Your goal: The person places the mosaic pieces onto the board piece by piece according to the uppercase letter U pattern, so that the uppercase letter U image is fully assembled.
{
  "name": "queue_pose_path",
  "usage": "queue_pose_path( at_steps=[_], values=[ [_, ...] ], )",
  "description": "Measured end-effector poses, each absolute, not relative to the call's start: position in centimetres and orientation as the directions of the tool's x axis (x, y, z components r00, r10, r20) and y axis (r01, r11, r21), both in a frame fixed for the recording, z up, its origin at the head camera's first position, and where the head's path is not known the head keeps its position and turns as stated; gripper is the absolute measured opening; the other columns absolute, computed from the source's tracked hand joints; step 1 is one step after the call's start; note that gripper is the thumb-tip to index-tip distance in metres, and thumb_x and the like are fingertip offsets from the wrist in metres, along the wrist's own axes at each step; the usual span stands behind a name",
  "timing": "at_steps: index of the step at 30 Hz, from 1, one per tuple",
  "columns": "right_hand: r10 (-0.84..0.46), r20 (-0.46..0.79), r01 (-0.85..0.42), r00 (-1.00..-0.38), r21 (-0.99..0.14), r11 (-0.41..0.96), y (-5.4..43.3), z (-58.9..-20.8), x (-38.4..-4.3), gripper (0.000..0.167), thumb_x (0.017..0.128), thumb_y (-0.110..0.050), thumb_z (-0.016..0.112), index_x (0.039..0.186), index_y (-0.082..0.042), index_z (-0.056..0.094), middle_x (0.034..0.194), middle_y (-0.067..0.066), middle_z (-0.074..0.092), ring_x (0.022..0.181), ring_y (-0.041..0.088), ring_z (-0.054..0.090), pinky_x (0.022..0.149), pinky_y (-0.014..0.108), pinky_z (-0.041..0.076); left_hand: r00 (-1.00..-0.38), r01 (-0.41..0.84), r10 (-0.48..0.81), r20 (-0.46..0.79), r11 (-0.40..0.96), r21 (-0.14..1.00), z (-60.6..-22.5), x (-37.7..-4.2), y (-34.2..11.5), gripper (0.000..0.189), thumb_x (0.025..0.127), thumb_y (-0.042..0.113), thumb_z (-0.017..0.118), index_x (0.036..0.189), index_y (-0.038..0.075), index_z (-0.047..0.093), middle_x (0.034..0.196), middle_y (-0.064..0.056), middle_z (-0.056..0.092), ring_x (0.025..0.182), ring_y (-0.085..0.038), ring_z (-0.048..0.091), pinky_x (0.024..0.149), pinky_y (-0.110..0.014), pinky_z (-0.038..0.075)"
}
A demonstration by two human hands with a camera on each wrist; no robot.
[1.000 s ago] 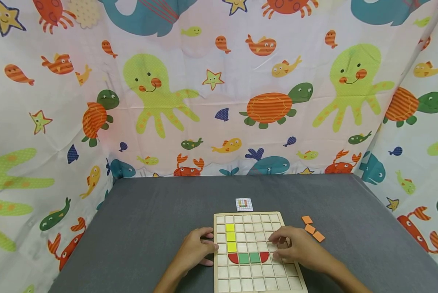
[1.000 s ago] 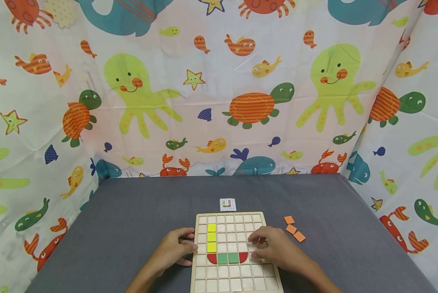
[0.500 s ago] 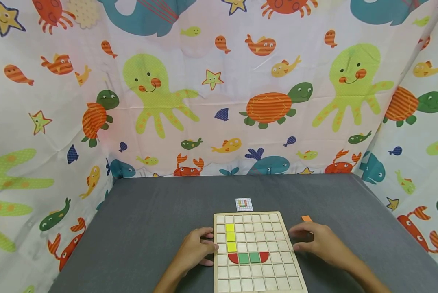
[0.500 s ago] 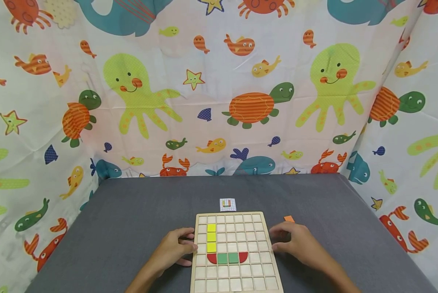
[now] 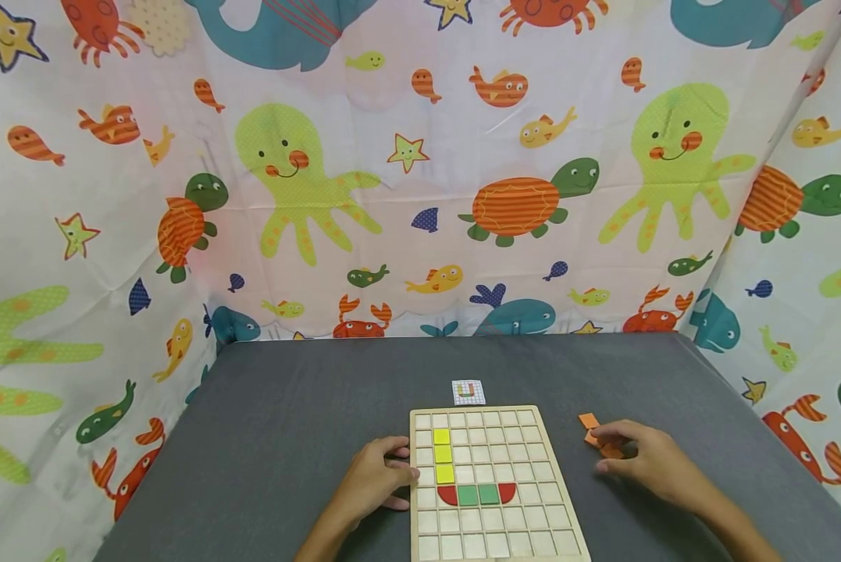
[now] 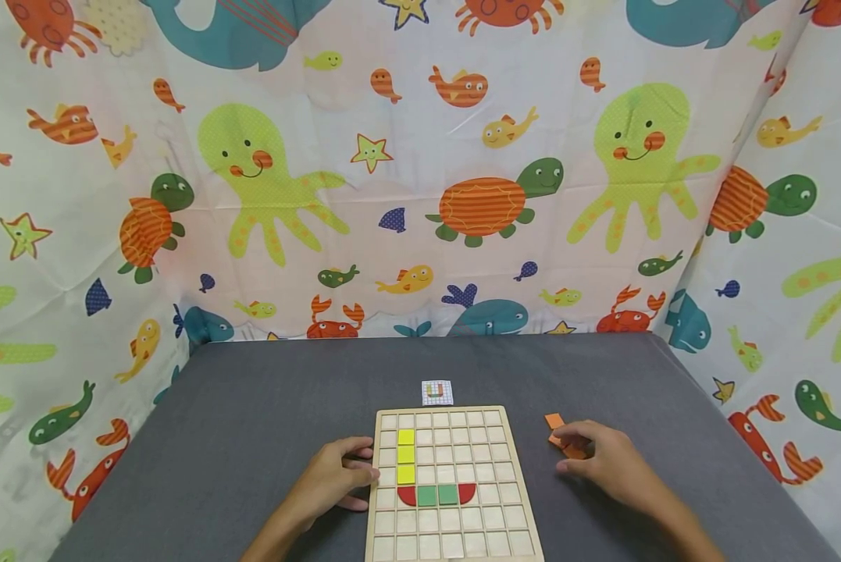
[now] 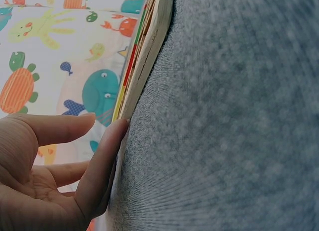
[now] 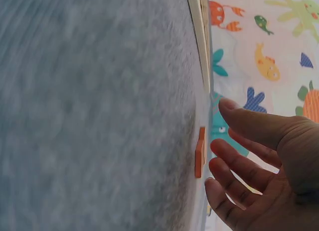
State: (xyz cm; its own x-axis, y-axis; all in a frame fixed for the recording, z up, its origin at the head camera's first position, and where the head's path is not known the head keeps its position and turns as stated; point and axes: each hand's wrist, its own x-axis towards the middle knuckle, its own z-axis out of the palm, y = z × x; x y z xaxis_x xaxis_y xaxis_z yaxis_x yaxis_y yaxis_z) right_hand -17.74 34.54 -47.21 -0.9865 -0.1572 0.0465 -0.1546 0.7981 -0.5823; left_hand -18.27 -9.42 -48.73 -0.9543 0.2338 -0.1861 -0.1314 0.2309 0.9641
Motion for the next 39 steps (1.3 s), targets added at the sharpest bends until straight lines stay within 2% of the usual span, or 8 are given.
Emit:
queue_pose_path(
  at_steps=[8, 16, 22, 29, 39],
  values=[
    [-0.160, 0.037, -0.153, -0.986, -0.561, 0.814, 35.5, -47.4, -17.8, 0.043, 0.081, -0.028, 0.093, 0.119, -0.016, 0.078, 0.114, 0.000, 0.074, 0.098, 0.013, 0.066, 0.080, 0.027, 0.058, -0.954, -0.129, 0.235, -0.183, 0.228, 0.965, -48.7, -18.3, -9.5, 0.063, 0.090, 0.005, 0.079, 0.147, -0.008, 0.055, 0.130, -0.017, 0.061, 0.108, -0.023, 0.069, 0.061, -0.042, 0.068],
    [-0.164, 0.037, -0.157, -0.986, -0.551, 0.820, 36.1, -47.5, -17.8, 0.038, 0.078, -0.012, 0.092, 0.113, -0.013, 0.079, 0.107, -0.001, 0.073, 0.089, 0.008, 0.059, 0.074, 0.025, 0.054, -0.954, -0.132, 0.235, -0.188, 0.234, 0.963, -48.7, -18.4, -9.5, 0.063, 0.090, 0.006, 0.079, 0.146, -0.007, 0.056, 0.130, -0.017, 0.061, 0.109, -0.022, 0.069, 0.061, -0.041, 0.068],
    [-0.173, 0.031, -0.162, -0.984, -0.535, 0.829, 36.5, -47.7, -17.8, 0.034, 0.078, -0.014, 0.092, 0.110, -0.015, 0.079, 0.107, -0.003, 0.072, 0.089, 0.005, 0.058, 0.074, 0.025, 0.053, -0.953, -0.129, 0.240, -0.184, 0.227, 0.965, -48.7, -18.3, -9.5, 0.063, 0.089, 0.005, 0.079, 0.147, -0.008, 0.055, 0.130, -0.018, 0.061, 0.109, -0.023, 0.069, 0.061, -0.041, 0.068],
    [-0.174, 0.000, -0.149, -0.985, -0.517, 0.843, 36.5, -47.4, -17.9, 0.028, 0.081, -0.011, 0.089, 0.107, -0.015, 0.081, 0.105, -0.002, 0.071, 0.087, 0.007, 0.057, 0.071, 0.024, 0.050, -0.954, -0.129, 0.237, -0.184, 0.231, 0.964, -48.7, -18.3, -9.5, 0.063, 0.089, 0.005, 0.079, 0.146, -0.008, 0.056, 0.129, -0.018, 0.061, 0.109, -0.023, 0.069, 0.061, -0.041, 0.068],
    [-0.189, 0.050, -0.188, -0.981, -0.506, 0.842, 35.6, -47.1, -17.7, 0.023, 0.082, -0.018, 0.091, 0.102, -0.015, 0.081, 0.099, -0.005, 0.071, 0.082, 0.003, 0.057, 0.068, 0.023, 0.051, -0.953, -0.134, 0.236, -0.190, 0.234, 0.963, -48.7, -18.4, -9.5, 0.062, 0.089, 0.005, 0.079, 0.146, -0.007, 0.056, 0.128, -0.016, 0.061, 0.108, -0.022, 0.069, 0.061, -0.041, 0.068]
  ],
)
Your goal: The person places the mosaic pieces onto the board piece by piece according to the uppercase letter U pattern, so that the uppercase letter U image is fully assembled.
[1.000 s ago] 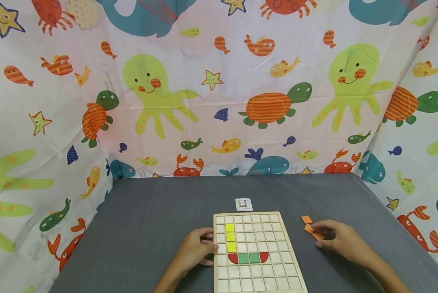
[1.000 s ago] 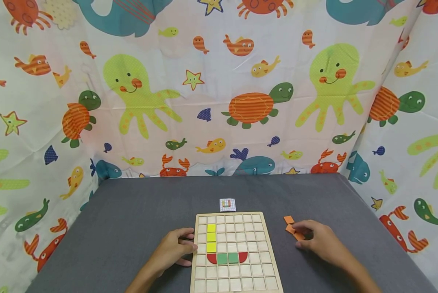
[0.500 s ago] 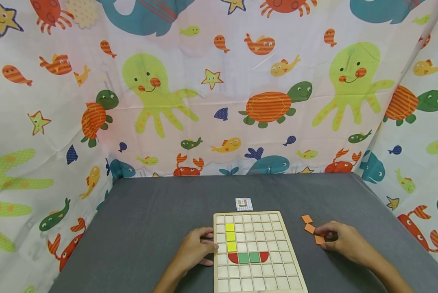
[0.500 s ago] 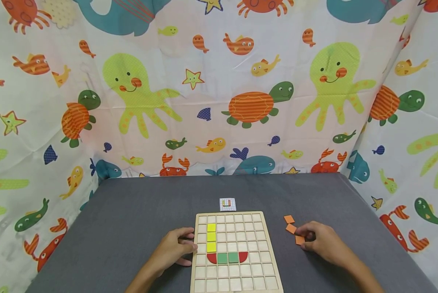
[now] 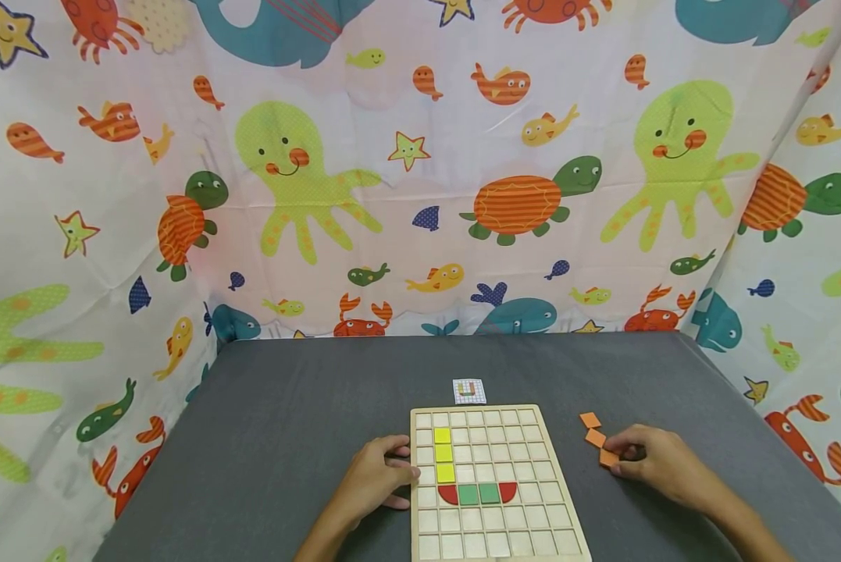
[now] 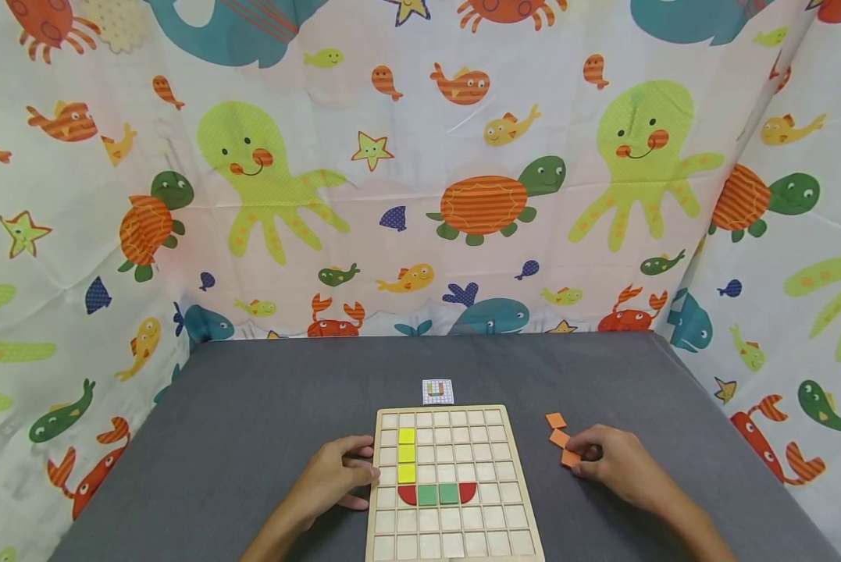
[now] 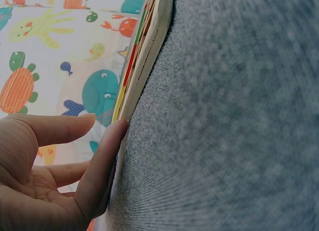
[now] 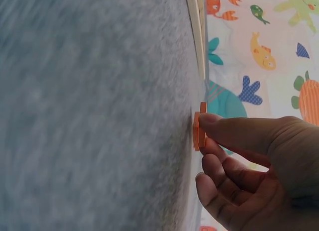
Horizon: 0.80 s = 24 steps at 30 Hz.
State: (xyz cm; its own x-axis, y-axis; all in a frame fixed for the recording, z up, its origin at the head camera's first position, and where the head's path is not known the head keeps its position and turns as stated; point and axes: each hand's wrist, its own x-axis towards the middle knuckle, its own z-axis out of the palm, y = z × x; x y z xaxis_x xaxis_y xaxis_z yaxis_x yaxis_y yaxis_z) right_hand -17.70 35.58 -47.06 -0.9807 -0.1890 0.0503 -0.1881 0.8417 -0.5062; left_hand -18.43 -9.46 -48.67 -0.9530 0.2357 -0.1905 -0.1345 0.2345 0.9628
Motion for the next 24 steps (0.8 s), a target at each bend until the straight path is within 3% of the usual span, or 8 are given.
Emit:
queue_pose_path(
  at_steps=[9, 18, 24],
  values=[
    [-0.252, 0.149, -0.292, -0.956, -0.536, 0.792, 33.4, -46.8, -17.8, 0.024, 0.080, -0.018, 0.092, 0.101, -0.015, 0.082, 0.096, -0.008, 0.070, 0.082, -0.001, 0.058, 0.069, 0.023, 0.053, -0.952, -0.135, 0.242, -0.190, 0.226, 0.965, -48.7, -18.5, -9.5, 0.063, 0.089, 0.005, 0.079, 0.146, -0.007, 0.056, 0.129, -0.016, 0.061, 0.108, -0.022, 0.069, 0.062, -0.041, 0.068],
    [-0.323, 0.132, -0.339, -0.937, -0.566, 0.752, 31.1, -46.7, -18.4, 0.025, 0.084, -0.021, 0.090, 0.107, -0.016, 0.082, 0.099, -0.010, 0.072, 0.086, 0.002, 0.060, 0.072, 0.026, 0.055, -0.953, -0.129, 0.238, -0.187, 0.238, 0.963, -48.6, -18.4, -9.5, 0.063, 0.089, 0.006, 0.079, 0.146, -0.007, 0.056, 0.130, -0.016, 0.061, 0.109, -0.022, 0.068, 0.061, -0.041, 0.068],
    [-0.375, 0.146, -0.386, -0.916, -0.580, 0.717, 29.6, -46.7, -18.9, 0.023, 0.085, -0.020, 0.089, 0.106, -0.018, 0.082, 0.095, -0.012, 0.067, 0.085, 0.003, 0.056, 0.071, 0.023, 0.050, -0.953, -0.131, 0.239, -0.188, 0.236, 0.963, -48.6, -18.4, -9.5, 0.062, 0.089, 0.005, 0.079, 0.146, -0.007, 0.057, 0.130, -0.016, 0.061, 0.110, -0.022, 0.068, 0.061, -0.041, 0.068]
  ],
)
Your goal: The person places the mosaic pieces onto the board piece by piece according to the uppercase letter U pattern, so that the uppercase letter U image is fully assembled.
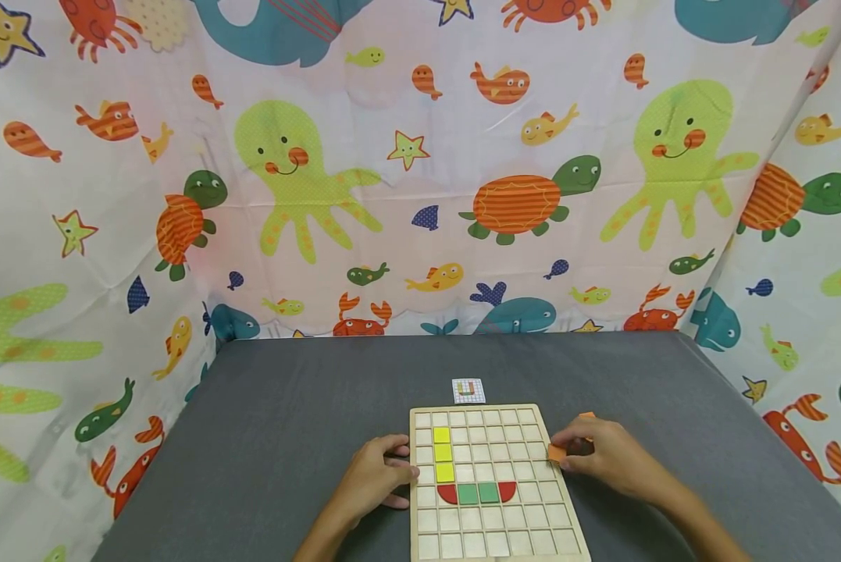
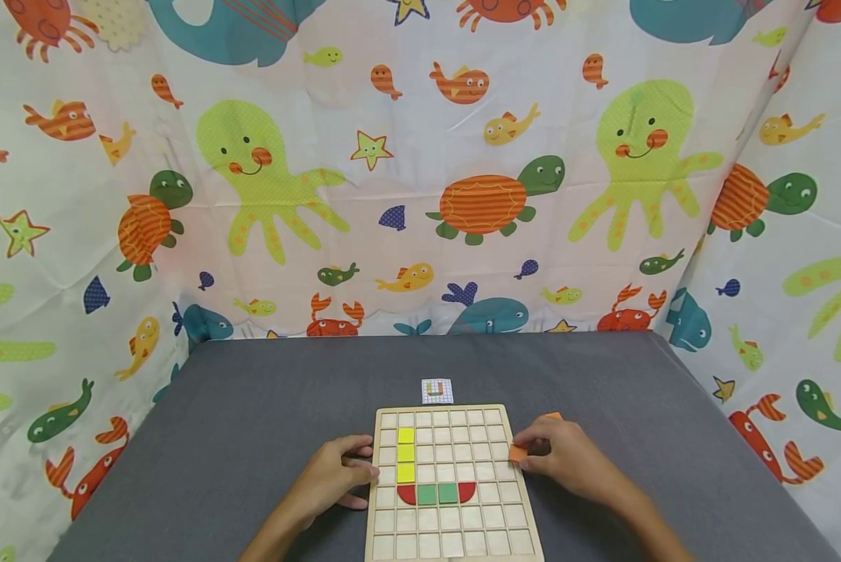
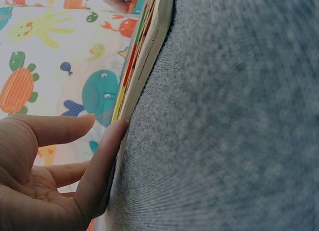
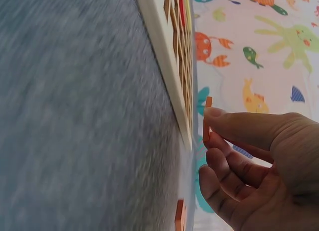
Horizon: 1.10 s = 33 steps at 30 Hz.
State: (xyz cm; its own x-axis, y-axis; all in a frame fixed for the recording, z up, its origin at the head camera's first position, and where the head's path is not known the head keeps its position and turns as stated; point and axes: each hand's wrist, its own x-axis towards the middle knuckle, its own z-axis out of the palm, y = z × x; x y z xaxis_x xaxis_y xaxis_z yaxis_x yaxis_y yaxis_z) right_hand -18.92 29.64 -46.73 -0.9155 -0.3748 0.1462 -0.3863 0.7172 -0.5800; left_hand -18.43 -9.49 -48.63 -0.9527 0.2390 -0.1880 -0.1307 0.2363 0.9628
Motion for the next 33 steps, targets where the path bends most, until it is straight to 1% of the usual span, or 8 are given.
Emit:
queue_pose_path(
  at_steps=[4, 10, 15, 20, 27, 33],
  values=[
    [-0.403, 0.138, -0.399, -0.905, -0.608, 0.686, 28.7, -46.6, -19.1, 0.023, 0.085, -0.020, 0.089, 0.107, -0.016, 0.082, 0.094, -0.011, 0.066, 0.085, 0.006, 0.057, 0.070, 0.022, 0.050, -0.953, -0.134, 0.236, -0.191, 0.239, 0.962, -48.7, -18.4, -9.5, 0.063, 0.089, 0.006, 0.079, 0.146, -0.006, 0.057, 0.130, -0.016, 0.061, 0.110, -0.022, 0.068, 0.061, -0.041, 0.068],
    [-0.425, 0.075, -0.354, -0.902, -0.691, 0.630, 27.1, -46.5, -19.2, 0.025, 0.087, -0.019, 0.087, 0.110, -0.012, 0.079, 0.099, -0.004, 0.068, 0.086, 0.009, 0.059, 0.070, 0.023, 0.052, -0.952, -0.139, 0.234, -0.197, 0.242, 0.960, -48.7, -18.4, -9.5, 0.063, 0.089, 0.006, 0.080, 0.146, -0.007, 0.056, 0.129, -0.015, 0.062, 0.110, -0.022, 0.069, 0.061, -0.041, 0.068],
    [-0.453, 0.088, -0.368, -0.887, -0.726, 0.580, 26.0, -46.4, -19.2, 0.025, 0.087, -0.017, 0.087, 0.109, -0.010, 0.079, 0.100, -0.002, 0.068, 0.087, 0.012, 0.061, 0.070, 0.023, 0.053, -0.951, -0.141, 0.237, -0.199, 0.239, 0.961, -48.7, -18.5, -9.5, 0.063, 0.089, 0.005, 0.079, 0.147, -0.007, 0.055, 0.129, -0.016, 0.061, 0.109, -0.022, 0.069, 0.061, -0.041, 0.068],
    [-0.479, 0.090, -0.393, -0.873, -0.711, 0.583, 25.1, -46.5, -19.3, 0.027, 0.087, -0.022, 0.088, 0.110, -0.012, 0.079, 0.101, -0.004, 0.069, 0.088, 0.011, 0.062, 0.072, 0.023, 0.054, -0.951, -0.142, 0.236, -0.199, 0.238, 0.961, -48.7, -18.5, -9.4, 0.063, 0.090, 0.005, 0.079, 0.147, -0.007, 0.055, 0.129, -0.016, 0.061, 0.109, -0.022, 0.069, 0.061, -0.041, 0.068],
    [-0.515, 0.074, -0.414, -0.854, -0.697, 0.586, 24.2, -46.8, -19.6, 0.023, 0.089, -0.019, 0.086, 0.110, -0.014, 0.079, 0.101, -0.006, 0.072, 0.088, 0.008, 0.062, 0.074, 0.023, 0.055, -0.951, -0.150, 0.229, -0.207, 0.244, 0.958, -48.6, -18.5, -9.4, 0.063, 0.090, 0.005, 0.080, 0.147, -0.007, 0.055, 0.129, -0.016, 0.061, 0.109, -0.022, 0.069, 0.061, -0.040, 0.068],
    [-0.542, 0.091, -0.442, -0.836, -0.696, 0.566, 23.6, -46.8, -19.8, 0.022, 0.089, -0.022, 0.087, 0.109, -0.015, 0.080, 0.099, -0.006, 0.072, 0.086, 0.007, 0.061, 0.073, 0.024, 0.054, -0.952, -0.152, 0.226, -0.208, 0.244, 0.958, -48.6, -18.5, -9.4, 0.063, 0.090, 0.005, 0.080, 0.147, -0.007, 0.056, 0.129, -0.015, 0.061, 0.109, -0.022, 0.069, 0.061, -0.040, 0.068]
  ],
)
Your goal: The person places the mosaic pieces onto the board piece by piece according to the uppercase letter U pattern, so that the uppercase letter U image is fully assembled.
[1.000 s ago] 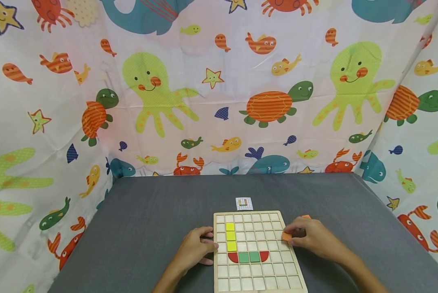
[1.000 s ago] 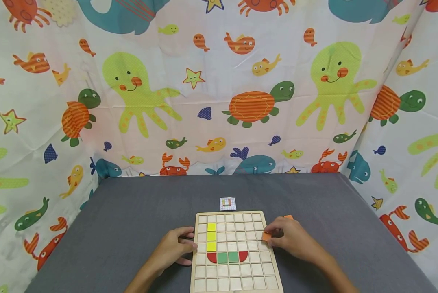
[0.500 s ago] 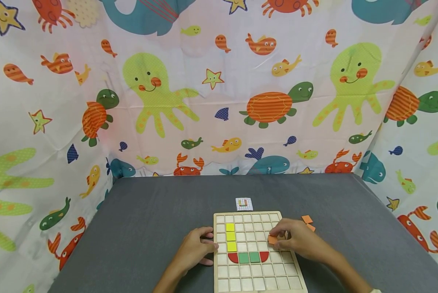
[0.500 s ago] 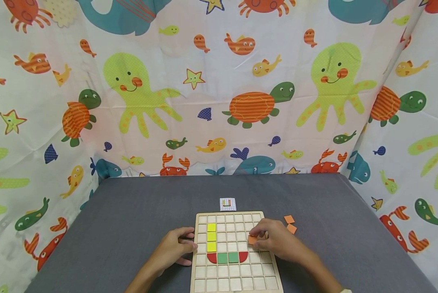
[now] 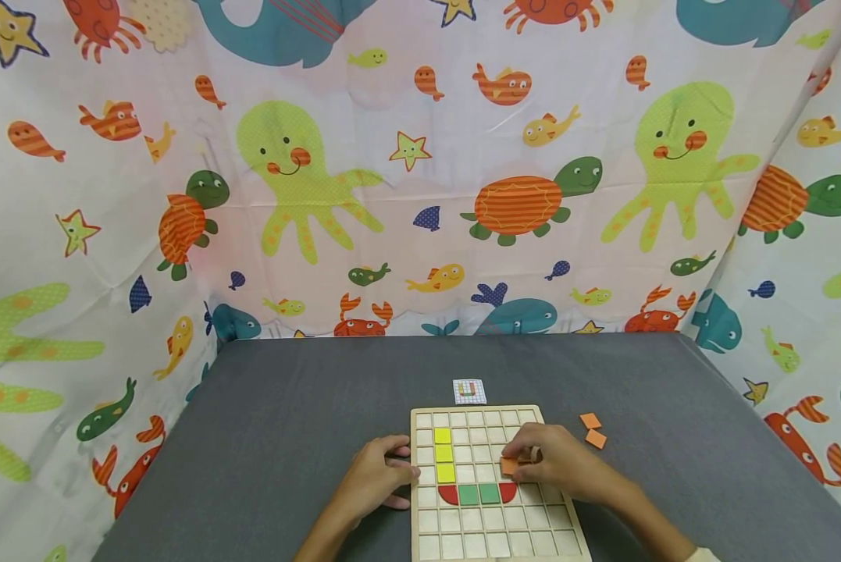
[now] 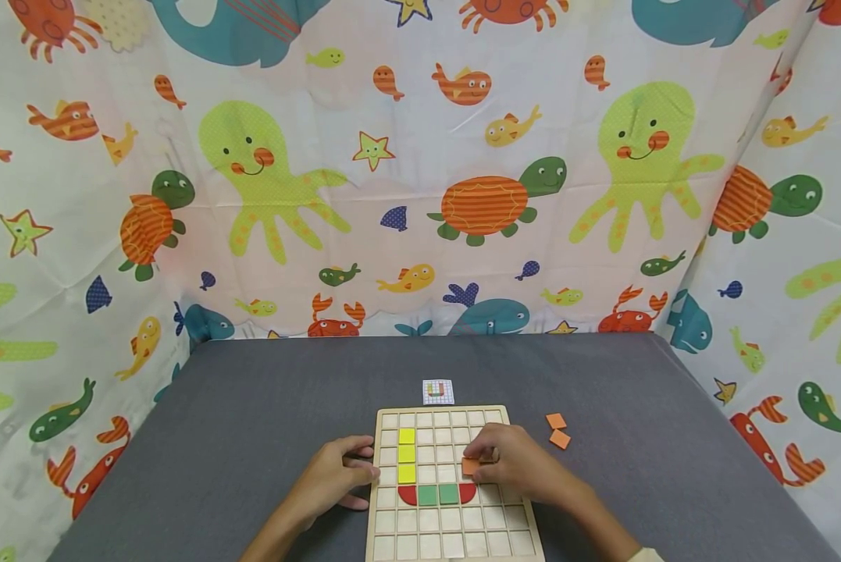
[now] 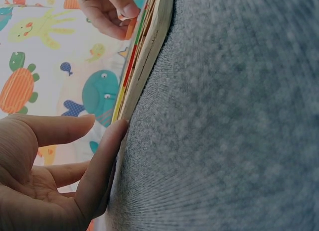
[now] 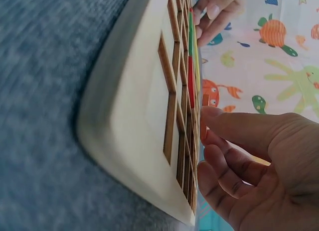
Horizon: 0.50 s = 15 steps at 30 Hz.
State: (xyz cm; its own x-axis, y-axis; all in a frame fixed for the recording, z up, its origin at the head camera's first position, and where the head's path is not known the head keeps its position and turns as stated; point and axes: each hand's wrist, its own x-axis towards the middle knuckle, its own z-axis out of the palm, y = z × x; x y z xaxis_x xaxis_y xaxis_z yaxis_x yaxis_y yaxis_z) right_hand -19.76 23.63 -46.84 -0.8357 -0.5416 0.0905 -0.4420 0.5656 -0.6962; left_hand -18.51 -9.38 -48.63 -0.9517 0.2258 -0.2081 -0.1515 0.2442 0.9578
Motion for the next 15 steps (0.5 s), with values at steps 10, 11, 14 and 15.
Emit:
queue_pose_path(
  at_steps=[10, 11, 14, 15],
  values=[
    [-0.550, 0.091, -0.457, -0.830, -0.676, 0.578, 23.20, -47.10, -19.66, 0.022, 0.088, -0.014, 0.086, 0.109, -0.014, 0.079, 0.098, -0.007, 0.069, 0.087, 0.009, 0.060, 0.074, 0.027, 0.056, -0.952, -0.151, 0.225, -0.207, 0.243, 0.958, -48.59, -18.42, -9.37, 0.061, 0.090, 0.005, 0.080, 0.146, -0.006, 0.057, 0.129, -0.015, 0.061, 0.109, -0.022, 0.068, 0.061, -0.040, 0.068],
    [-0.548, 0.096, -0.460, -0.831, -0.673, 0.579, 23.22, -47.10, -19.64, 0.022, 0.088, -0.014, 0.086, 0.109, -0.013, 0.079, 0.098, -0.007, 0.069, 0.087, 0.009, 0.060, 0.074, 0.027, 0.056, -0.952, -0.149, 0.226, -0.205, 0.242, 0.959, -48.60, -18.42, -9.38, 0.061, 0.090, 0.005, 0.080, 0.146, -0.006, 0.057, 0.129, -0.015, 0.061, 0.109, -0.022, 0.068, 0.061, -0.040, 0.068],
    [-0.543, 0.106, -0.463, -0.833, -0.670, 0.580, 23.32, -47.14, -19.62, 0.023, 0.088, -0.013, 0.086, 0.109, -0.011, 0.079, 0.098, -0.007, 0.069, 0.087, 0.008, 0.060, 0.074, 0.027, 0.057, -0.953, -0.145, 0.227, -0.200, 0.239, 0.960, -48.62, -18.39, -9.42, 0.061, 0.090, 0.005, 0.079, 0.146, -0.006, 0.057, 0.129, -0.015, 0.061, 0.109, -0.022, 0.068, 0.061, -0.040, 0.068],
    [-0.541, 0.108, -0.462, -0.834, -0.671, 0.580, 23.35, -47.16, -19.62, 0.024, 0.087, -0.012, 0.086, 0.110, -0.010, 0.079, 0.097, -0.007, 0.069, 0.088, 0.008, 0.061, 0.074, 0.027, 0.057, -0.953, -0.143, 0.228, -0.198, 0.237, 0.961, -48.63, -18.38, -9.42, 0.061, 0.090, 0.005, 0.079, 0.146, -0.006, 0.057, 0.129, -0.015, 0.061, 0.109, -0.022, 0.068, 0.061, -0.040, 0.068]
  ],
)
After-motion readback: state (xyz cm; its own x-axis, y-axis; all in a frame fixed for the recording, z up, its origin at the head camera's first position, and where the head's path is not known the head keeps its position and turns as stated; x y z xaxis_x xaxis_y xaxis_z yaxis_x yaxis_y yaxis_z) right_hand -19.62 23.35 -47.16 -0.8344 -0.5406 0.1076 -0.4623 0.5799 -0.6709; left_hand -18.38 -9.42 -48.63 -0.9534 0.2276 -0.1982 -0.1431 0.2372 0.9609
